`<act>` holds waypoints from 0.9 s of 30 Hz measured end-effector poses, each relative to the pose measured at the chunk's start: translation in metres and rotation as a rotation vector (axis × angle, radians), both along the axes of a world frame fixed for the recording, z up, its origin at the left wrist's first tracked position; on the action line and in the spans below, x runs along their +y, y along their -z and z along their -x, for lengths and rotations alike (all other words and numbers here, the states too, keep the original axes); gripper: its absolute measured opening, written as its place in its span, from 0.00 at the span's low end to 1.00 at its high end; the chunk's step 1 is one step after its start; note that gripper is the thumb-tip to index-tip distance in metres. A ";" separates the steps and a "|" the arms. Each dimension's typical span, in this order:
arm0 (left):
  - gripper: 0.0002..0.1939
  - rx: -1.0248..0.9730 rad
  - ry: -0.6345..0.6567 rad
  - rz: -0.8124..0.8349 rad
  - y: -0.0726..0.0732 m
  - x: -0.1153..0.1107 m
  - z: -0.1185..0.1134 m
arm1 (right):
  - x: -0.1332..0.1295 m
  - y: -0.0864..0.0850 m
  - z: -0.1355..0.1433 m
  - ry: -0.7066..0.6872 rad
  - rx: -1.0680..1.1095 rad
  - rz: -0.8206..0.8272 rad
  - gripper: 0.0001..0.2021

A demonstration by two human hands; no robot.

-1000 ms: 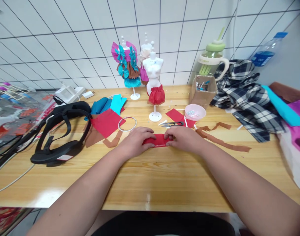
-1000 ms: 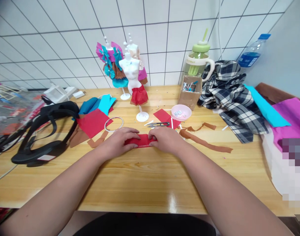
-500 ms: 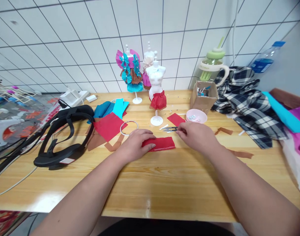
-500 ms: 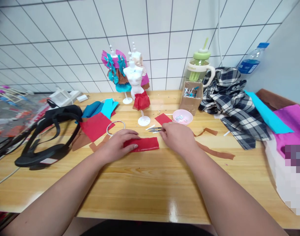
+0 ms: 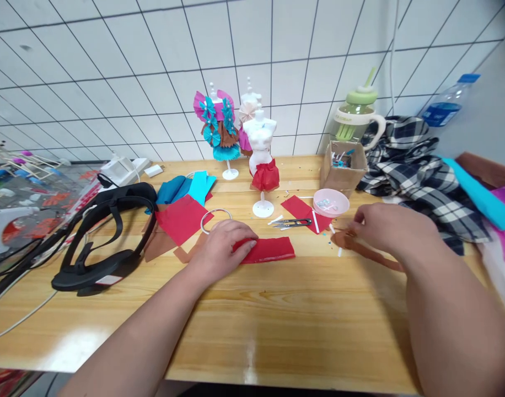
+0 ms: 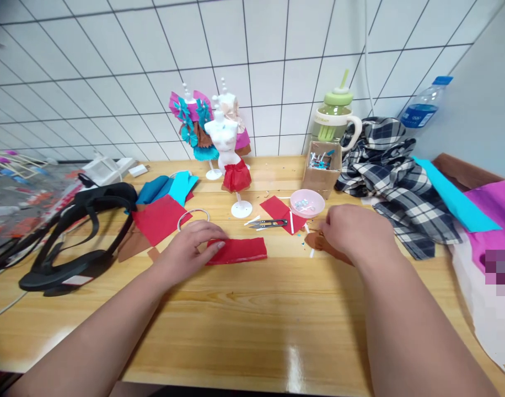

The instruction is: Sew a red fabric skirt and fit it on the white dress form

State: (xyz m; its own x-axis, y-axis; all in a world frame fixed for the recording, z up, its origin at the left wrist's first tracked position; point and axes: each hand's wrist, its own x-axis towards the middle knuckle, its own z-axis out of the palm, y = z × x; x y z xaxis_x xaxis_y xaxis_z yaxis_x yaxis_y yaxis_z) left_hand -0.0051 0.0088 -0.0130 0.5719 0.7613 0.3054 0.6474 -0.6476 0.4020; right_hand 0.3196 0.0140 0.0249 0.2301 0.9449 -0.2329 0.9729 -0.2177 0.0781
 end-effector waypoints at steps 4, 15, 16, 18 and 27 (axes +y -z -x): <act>0.09 0.011 0.008 -0.003 -0.002 -0.001 -0.001 | 0.000 -0.004 0.000 -0.053 0.113 0.165 0.25; 0.09 0.020 0.003 0.002 -0.002 0.000 0.000 | 0.004 0.005 -0.003 0.013 0.101 0.150 0.21; 0.09 0.021 0.002 0.005 -0.002 0.000 0.000 | 0.004 0.002 -0.004 0.027 0.081 0.106 0.18; 0.10 0.021 -0.001 0.010 -0.002 0.000 0.000 | 0.002 -0.005 -0.003 0.075 0.023 -0.069 0.17; 0.10 0.040 -0.007 0.027 0.001 -0.002 0.001 | -0.005 -0.019 0.004 0.145 0.009 -0.702 0.16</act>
State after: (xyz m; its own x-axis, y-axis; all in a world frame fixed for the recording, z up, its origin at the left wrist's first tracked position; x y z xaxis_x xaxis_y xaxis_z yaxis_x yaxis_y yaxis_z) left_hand -0.0065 0.0067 -0.0136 0.5777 0.7731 0.2621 0.6677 -0.6322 0.3930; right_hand 0.3156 0.0085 0.0436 0.3656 0.8326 0.4160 0.9303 -0.3406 -0.1358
